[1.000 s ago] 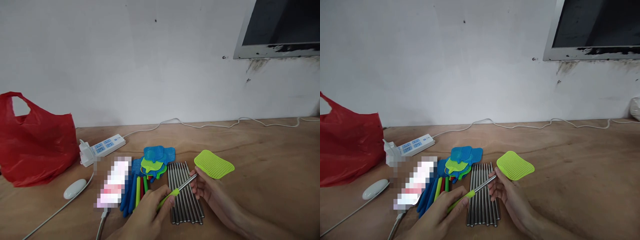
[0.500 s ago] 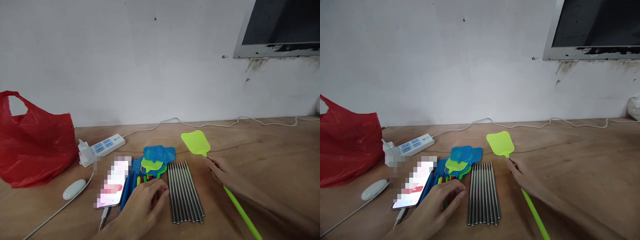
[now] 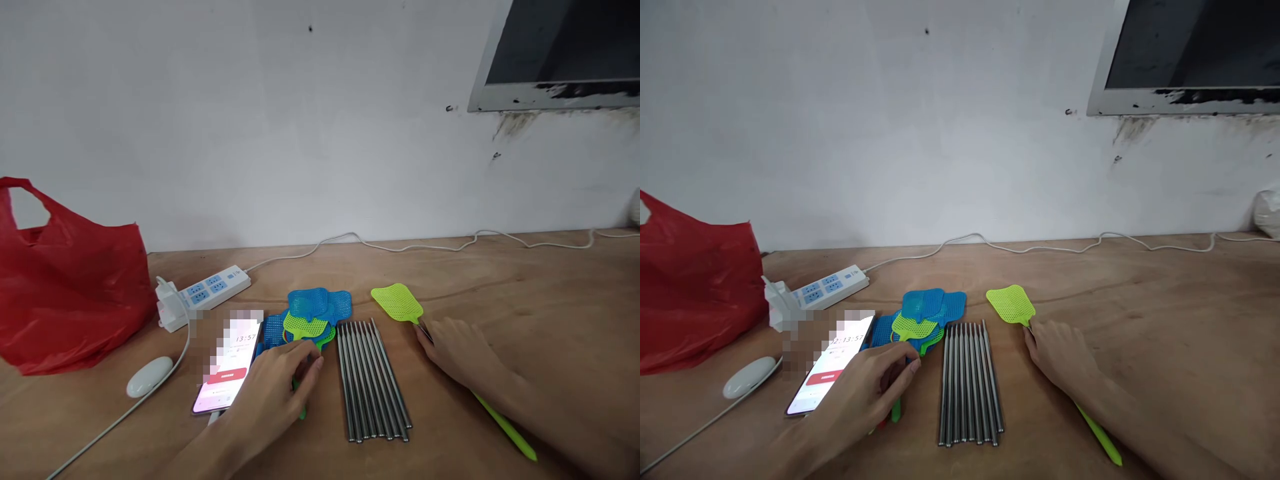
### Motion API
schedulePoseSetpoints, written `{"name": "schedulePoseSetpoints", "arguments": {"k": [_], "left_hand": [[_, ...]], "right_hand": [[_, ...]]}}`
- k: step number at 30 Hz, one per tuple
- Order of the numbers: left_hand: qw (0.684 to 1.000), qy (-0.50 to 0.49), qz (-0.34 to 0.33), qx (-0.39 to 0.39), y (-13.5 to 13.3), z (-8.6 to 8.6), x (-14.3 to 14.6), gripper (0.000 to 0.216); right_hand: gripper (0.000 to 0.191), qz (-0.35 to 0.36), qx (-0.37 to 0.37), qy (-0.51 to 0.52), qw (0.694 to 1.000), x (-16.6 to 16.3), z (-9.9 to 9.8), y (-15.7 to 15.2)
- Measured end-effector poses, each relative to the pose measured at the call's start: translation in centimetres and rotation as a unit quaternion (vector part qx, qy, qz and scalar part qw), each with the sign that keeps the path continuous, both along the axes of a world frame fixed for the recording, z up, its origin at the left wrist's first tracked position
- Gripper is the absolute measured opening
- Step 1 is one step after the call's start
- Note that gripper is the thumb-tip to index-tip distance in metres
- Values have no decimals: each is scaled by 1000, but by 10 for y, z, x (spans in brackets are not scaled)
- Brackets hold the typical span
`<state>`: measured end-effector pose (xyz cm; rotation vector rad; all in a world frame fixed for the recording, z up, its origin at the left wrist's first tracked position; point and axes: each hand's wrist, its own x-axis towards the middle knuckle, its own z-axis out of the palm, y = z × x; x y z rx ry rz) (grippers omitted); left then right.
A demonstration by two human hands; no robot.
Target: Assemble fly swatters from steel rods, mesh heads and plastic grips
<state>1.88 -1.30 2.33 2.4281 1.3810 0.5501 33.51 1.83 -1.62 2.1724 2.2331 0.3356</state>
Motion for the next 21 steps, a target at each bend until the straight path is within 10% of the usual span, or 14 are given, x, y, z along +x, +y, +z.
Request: {"name": "schedulePoseSetpoints", "arguments": {"k": [21], "left_hand": [[998, 15, 26, 62, 11, -7, -7, 30]], "right_hand": [[27, 21, 33, -4, 999, -10, 23, 7]]}}
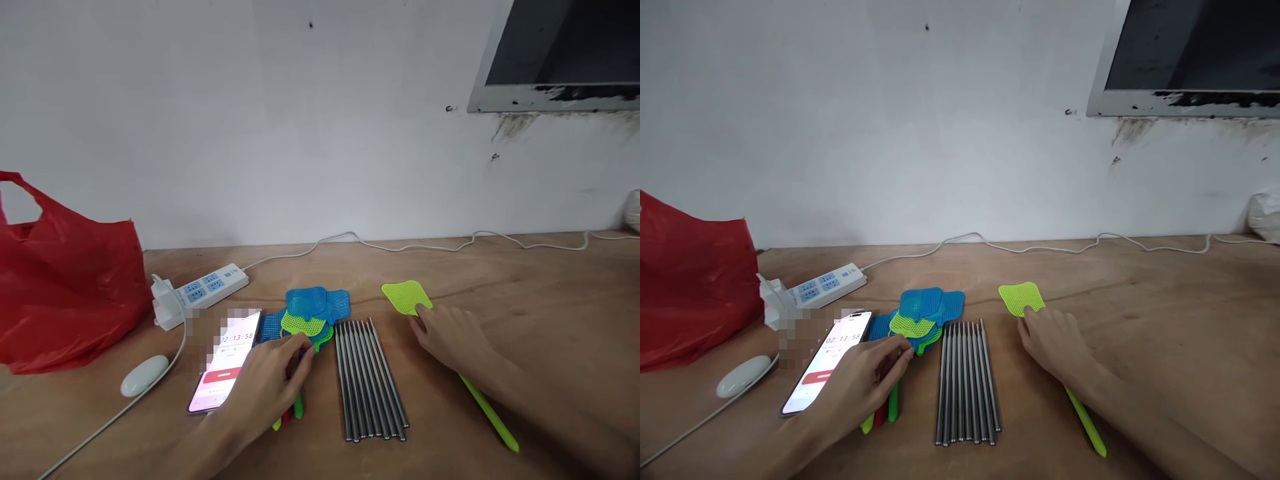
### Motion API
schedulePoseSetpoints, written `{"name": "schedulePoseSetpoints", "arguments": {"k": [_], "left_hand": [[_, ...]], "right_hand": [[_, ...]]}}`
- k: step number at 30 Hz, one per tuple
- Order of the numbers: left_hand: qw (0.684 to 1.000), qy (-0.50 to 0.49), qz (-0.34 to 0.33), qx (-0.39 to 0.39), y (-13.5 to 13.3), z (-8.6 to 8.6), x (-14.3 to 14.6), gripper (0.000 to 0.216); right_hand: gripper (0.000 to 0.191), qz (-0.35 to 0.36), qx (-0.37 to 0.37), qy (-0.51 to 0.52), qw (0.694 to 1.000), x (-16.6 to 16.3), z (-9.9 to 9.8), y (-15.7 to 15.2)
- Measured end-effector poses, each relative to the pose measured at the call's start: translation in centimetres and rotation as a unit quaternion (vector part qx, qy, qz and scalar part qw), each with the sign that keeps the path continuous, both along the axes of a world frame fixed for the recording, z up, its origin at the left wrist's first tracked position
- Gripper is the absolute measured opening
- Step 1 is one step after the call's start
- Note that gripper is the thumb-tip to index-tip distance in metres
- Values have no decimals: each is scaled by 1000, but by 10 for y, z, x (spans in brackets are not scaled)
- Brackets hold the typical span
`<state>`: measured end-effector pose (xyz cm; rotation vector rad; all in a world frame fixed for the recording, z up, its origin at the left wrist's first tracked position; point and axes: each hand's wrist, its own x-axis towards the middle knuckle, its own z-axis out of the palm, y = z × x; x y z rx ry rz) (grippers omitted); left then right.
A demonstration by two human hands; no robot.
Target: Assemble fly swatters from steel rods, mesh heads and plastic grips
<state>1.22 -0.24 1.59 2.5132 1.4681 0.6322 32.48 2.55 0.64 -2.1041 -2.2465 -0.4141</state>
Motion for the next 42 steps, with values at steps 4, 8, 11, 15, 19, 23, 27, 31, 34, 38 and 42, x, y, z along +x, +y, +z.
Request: {"name": "schedulePoseSetpoints", "arguments": {"k": [4, 8, 11, 15, 19, 23, 27, 31, 34, 38, 42], "left_hand": [[996, 57, 43, 44, 4, -1, -8, 37], [989, 123, 64, 48, 5, -1, -13, 43], [984, 156, 71, 44, 3, -2, -13, 42], [979, 181, 87, 22, 1, -2, -9, 41], [980, 185, 79, -3, -1, -2, -6, 38], [983, 176, 61, -12, -2, -3, -6, 35], [986, 157, 50, -15, -2, -4, -6, 36], [994, 93, 34, 53, -2, -3, -6, 30], [993, 44, 17, 108, -1, -4, -7, 21], [992, 33, 13, 120, 2, -8, -10, 36], [987, 78, 46, 130, 4, -8, -11, 36]], "right_hand": [[35, 80, 3, 37, 996, -25, 1, -1], [35, 152, -4, 77, 985, -39, -13, -2], [35, 173, -4, 103, 979, -39, -22, -3], [36, 185, -4, 130, 974, -35, -26, -4], [32, 192, -15, 151, 970, -36, -26, -5], [32, 197, -22, 171, 965, -35, -27, -5], [32, 205, -29, 187, 960, -33, -27, -4], [33, 211, -32, 198, 957, -32, -30, -3], [35, 210, -34, 204, 956, -32, -29, -3], [37, 206, -36, 210, 955, -32, -26, -5], [34, 196, -39, 206, 958, -33, -26, -5]]}}
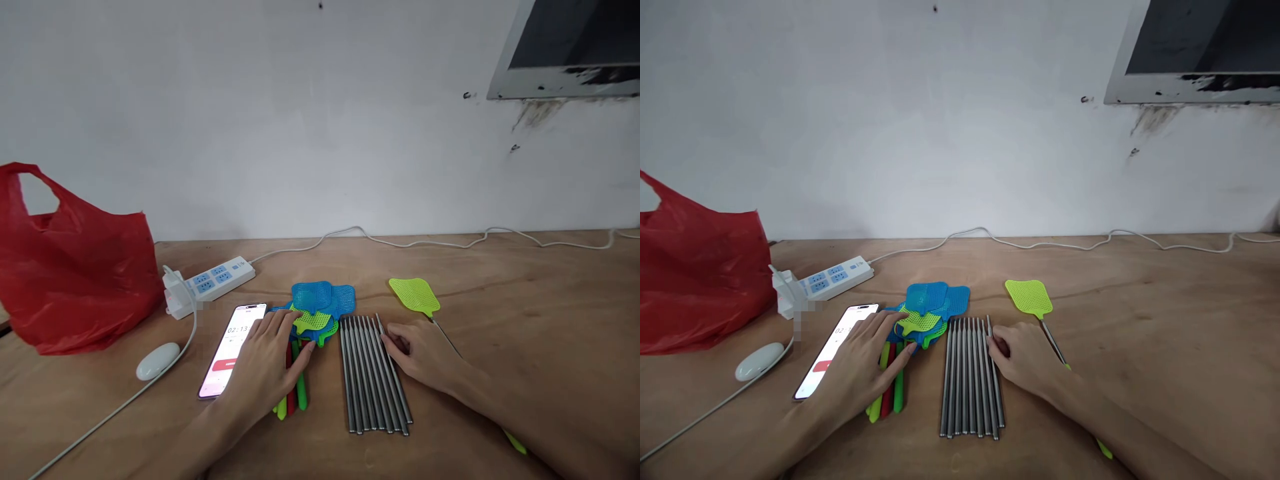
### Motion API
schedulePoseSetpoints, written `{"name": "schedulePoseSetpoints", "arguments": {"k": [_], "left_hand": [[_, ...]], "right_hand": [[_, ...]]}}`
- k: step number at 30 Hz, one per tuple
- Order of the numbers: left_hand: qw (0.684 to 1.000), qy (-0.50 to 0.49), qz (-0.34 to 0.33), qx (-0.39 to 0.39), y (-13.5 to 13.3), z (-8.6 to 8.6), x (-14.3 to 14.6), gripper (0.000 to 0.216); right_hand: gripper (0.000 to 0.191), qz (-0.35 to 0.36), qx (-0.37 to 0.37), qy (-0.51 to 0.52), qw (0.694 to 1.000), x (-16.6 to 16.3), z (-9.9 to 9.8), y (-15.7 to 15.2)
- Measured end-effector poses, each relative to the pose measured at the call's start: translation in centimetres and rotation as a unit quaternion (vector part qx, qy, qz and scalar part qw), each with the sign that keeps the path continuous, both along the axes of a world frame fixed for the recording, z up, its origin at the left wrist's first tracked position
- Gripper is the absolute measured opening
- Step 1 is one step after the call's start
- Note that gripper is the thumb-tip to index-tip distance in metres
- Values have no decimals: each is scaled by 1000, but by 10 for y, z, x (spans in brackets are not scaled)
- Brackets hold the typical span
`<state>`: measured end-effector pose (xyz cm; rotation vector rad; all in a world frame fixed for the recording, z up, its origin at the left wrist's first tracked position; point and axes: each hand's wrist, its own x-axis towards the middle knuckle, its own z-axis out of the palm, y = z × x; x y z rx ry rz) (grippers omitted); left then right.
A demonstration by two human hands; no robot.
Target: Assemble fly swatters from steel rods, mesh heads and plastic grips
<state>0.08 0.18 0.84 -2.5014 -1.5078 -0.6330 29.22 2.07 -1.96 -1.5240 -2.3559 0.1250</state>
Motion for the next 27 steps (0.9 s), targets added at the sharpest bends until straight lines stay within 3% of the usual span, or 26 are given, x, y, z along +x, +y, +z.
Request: {"name": "schedulePoseSetpoints", "arguments": {"k": [9, 13, 18, 27], "left_hand": [[979, 161, 116, -44, 0, 9, -1, 27], [979, 161, 119, -39, 2, 6, -2, 29], [980, 149, 128, 26, 6, 6, -8, 29], [983, 165, 75, 35, 11, -2, -8, 24]], "right_hand": [[26, -39, -13, -15, 999, -1, 0, 0], [25, -46, -16, -19, 999, -2, 0, -1], [25, -46, -20, -23, 999, -2, -2, -1], [23, -51, -20, -23, 998, -3, -1, -1]]}}
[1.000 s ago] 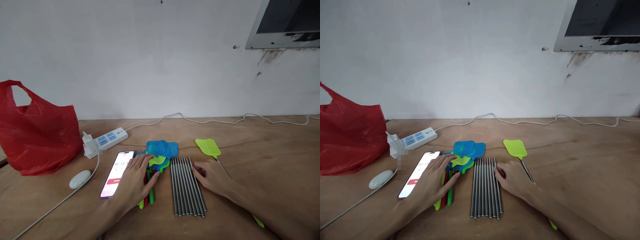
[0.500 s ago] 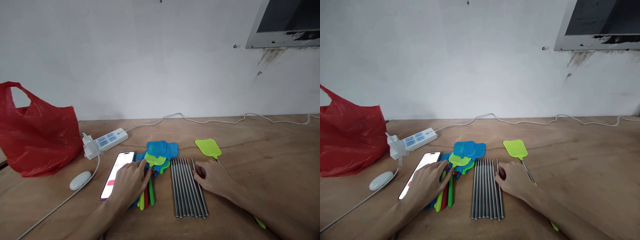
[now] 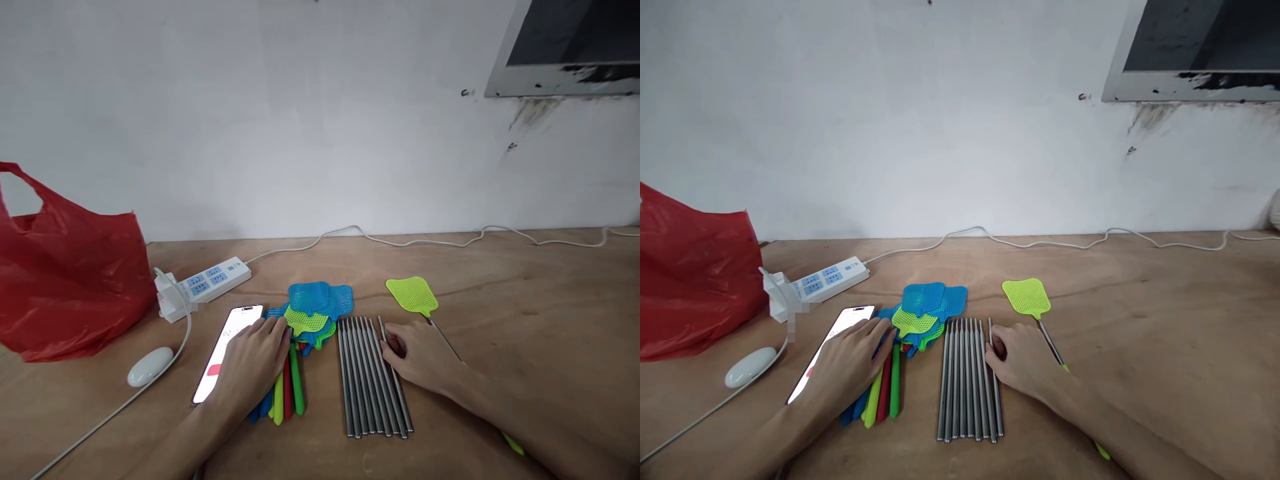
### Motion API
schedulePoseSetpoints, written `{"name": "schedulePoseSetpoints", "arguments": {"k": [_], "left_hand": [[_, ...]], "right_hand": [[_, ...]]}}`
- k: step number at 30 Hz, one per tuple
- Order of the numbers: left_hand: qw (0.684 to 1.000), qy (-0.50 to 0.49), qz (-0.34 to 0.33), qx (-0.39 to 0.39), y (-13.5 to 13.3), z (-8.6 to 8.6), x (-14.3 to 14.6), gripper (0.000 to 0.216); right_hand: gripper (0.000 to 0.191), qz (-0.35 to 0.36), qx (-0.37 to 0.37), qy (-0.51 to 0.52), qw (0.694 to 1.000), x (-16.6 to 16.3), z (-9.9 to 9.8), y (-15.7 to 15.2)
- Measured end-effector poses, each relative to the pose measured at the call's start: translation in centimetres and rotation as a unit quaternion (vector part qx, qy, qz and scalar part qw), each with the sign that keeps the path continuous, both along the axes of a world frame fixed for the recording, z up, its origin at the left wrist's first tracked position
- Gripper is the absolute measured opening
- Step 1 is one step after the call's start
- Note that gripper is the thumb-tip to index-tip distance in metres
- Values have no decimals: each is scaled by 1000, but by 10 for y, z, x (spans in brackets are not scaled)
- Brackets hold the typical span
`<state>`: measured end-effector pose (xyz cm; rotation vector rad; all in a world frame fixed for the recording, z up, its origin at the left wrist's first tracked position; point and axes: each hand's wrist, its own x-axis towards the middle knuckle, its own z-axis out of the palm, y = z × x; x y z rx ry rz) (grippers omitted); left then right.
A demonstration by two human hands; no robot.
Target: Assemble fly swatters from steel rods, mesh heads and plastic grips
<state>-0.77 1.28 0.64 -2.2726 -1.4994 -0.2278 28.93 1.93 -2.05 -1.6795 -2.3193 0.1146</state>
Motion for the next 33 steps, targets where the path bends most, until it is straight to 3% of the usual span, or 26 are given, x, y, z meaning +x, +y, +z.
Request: {"name": "schedulePoseSetpoints", "arguments": {"k": [7, 12, 16, 19, 23, 26, 29, 33], "left_hand": [[999, -16, -28, 40, 0, 2, -1, 26], [984, -99, -105, 108, -8, 2, 1, 24], [948, -276, -155, 37, -15, -3, 5, 14], [885, -428, -159, -88, -19, -4, 7, 30], [757, -585, -143, -254, -21, -1, 10, 30], [695, -633, -135, -314, -23, 3, 13, 36], [687, -627, -115, -350, -24, 5, 16, 40], [734, -585, -106, -327, -27, 10, 19, 39]], "right_hand": [[26, -47, 2, 28, 999, -3, 1, -2], [25, -76, -13, 81, 994, -3, 6, -2], [26, -68, -39, 161, 984, 1, 7, 2], [24, -69, -71, 244, 965, 4, 6, 7], [23, -65, -126, 387, 911, 9, 5, 15], [28, -64, -158, 496, 851, 11, 5, 18], [35, -67, -179, 588, 786, 10, 6, 17], [37, -56, -203, 673, 709, 7, 8, 13]]}}
